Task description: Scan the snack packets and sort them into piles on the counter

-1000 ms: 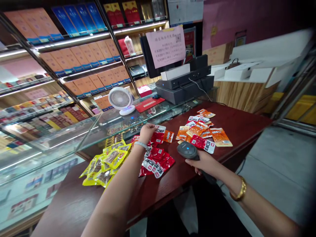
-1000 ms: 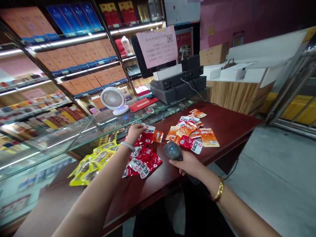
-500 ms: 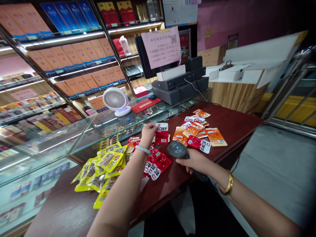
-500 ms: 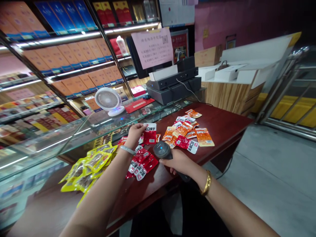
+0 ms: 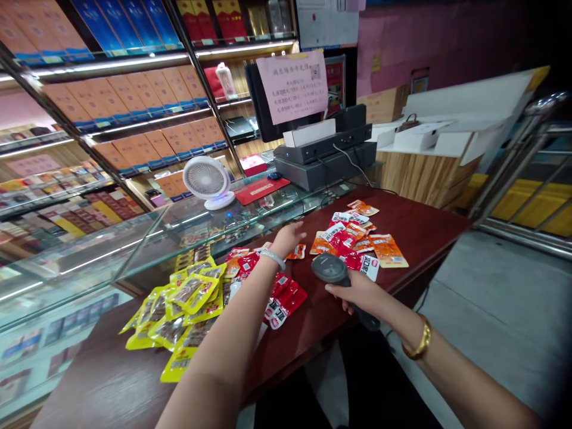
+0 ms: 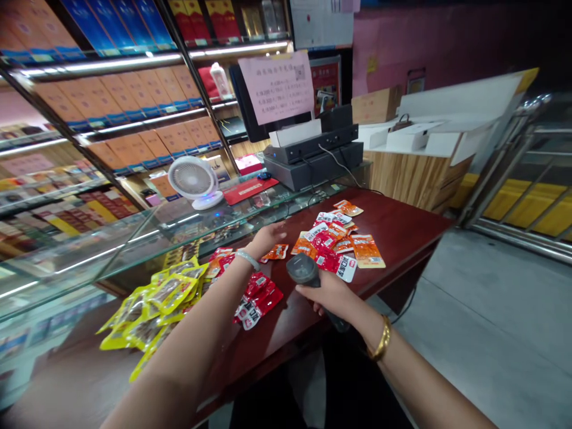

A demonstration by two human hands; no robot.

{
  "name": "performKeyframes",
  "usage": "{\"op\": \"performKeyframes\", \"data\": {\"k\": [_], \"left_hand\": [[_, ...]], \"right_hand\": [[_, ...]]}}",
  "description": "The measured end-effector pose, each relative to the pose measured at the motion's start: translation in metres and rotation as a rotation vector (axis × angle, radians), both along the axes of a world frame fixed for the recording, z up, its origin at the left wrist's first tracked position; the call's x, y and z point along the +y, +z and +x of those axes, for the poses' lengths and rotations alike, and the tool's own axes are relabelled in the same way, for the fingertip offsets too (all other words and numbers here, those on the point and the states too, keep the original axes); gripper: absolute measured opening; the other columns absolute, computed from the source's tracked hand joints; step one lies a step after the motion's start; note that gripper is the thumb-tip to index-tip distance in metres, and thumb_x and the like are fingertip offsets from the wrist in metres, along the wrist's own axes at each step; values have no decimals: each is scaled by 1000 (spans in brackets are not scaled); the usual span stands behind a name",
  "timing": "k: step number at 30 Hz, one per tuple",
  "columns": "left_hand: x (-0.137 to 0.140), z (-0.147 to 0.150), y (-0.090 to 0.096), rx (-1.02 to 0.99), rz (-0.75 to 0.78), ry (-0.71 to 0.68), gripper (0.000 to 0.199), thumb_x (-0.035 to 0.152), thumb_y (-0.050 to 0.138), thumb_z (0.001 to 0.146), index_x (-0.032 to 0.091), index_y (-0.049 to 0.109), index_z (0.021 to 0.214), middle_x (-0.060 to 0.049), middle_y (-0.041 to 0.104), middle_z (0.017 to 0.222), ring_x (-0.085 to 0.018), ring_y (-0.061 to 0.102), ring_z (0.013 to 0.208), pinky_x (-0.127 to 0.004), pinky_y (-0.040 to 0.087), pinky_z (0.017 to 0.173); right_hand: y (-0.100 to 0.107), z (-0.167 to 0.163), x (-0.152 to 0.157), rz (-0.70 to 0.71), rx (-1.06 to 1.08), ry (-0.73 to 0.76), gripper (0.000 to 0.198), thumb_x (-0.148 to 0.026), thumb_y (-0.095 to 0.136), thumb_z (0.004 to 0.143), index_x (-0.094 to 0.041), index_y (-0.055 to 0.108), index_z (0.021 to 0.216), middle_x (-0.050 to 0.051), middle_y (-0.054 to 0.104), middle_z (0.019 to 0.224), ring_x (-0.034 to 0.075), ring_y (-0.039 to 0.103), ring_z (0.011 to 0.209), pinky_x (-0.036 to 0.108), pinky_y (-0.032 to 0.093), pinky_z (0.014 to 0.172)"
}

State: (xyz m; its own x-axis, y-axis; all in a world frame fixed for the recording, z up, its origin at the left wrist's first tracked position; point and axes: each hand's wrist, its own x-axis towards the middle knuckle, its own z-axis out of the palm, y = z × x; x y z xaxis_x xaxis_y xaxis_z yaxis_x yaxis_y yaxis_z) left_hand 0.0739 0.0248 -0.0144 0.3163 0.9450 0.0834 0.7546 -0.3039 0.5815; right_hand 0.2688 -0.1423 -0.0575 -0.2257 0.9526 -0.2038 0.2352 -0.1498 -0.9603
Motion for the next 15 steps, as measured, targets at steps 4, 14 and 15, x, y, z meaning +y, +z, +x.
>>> {"op": "performKeyframes", "data": {"k": [4,14,15], "left_hand": [[1,-30,-8,389,23,21,43,25,84,58,18,73,99,-18,69,118,-36,58,122,-43,43,104],[0,-28,-4,-47,13,156,29,34,69,81,17,61,102,-10,72,93,-21,67,83,-30,49,75],[0,-25,-7,-139,-8,143,27,33,69,81,17,61,101,-9,72,92,-20,67,80,-28,49,73]], "right_hand": [[-4,4,-3,-12,4,13,25,-41,66,85,-19,55,90,-6,57,50,12,57,41,20,47,40],[-5,4,1,-5,48,41,29,-44,68,83,-20,53,90,-4,62,60,11,60,44,20,49,40],[-3,3,1,1,43,48,29,-44,68,84,-20,53,89,-4,62,59,12,60,45,20,49,41]]}}
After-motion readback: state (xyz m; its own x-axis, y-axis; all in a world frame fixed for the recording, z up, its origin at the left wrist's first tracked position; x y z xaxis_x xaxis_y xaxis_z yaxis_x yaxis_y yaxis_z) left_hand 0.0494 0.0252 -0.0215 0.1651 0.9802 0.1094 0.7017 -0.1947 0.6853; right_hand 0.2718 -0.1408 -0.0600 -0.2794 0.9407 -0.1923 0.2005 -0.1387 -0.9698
